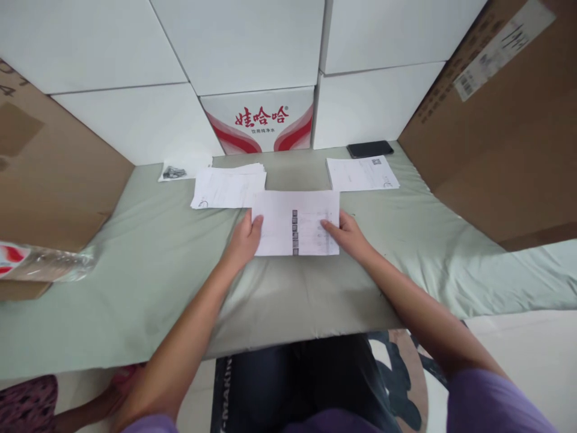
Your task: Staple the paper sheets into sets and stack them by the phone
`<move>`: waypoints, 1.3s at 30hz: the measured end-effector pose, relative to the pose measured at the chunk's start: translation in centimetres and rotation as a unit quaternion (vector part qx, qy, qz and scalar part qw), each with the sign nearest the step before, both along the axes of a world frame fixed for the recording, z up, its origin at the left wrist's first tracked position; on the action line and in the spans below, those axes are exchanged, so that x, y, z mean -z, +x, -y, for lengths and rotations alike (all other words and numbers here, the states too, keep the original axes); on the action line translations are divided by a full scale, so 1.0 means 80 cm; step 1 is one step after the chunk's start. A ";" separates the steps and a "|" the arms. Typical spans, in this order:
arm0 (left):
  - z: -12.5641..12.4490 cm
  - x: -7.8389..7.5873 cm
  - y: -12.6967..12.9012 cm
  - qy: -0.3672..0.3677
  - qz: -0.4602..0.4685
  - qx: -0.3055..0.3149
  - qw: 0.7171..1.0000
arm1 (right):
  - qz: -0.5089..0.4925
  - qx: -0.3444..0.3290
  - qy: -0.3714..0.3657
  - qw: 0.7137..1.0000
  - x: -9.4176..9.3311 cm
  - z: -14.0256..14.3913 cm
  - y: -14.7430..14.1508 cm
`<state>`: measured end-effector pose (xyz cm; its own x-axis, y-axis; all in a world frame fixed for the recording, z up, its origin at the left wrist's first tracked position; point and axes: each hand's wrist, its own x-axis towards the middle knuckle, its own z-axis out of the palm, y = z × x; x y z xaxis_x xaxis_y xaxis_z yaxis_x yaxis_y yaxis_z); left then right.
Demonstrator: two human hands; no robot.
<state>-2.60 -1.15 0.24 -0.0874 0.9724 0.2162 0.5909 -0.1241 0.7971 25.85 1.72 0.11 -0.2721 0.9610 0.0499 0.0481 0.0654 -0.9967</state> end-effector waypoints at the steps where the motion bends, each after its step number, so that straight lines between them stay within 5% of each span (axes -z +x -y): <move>1: 0.010 0.002 -0.005 -0.023 -0.009 -0.013 1.000 | -0.005 -0.004 -0.014 1.000 0.000 0.001 -0.003; 9: 0.068 0.012 -0.036 -0.131 -0.042 -0.109 0.984 | 0.006 0.049 -0.060 0.997 0.001 -0.010 0.002; 26: 0.048 0.019 -0.042 -0.145 0.004 -0.103 0.984 | 0.008 0.105 -0.033 0.994 0.005 -0.025 0.017; 32: 0.043 0.016 -0.042 -0.148 -0.017 -0.107 0.983 | 0.093 0.102 0.017 0.990 -0.009 -0.019 0.019; 35: 0.043 0.015 -0.042 -0.146 -0.022 -0.105 0.983 | 0.261 0.062 0.076 0.960 -0.043 -0.016 0.019; 39: 0.044 0.014 -0.039 -0.141 -0.025 -0.103 0.984 | 0.475 -0.004 0.106 0.873 -0.087 -0.040 -0.008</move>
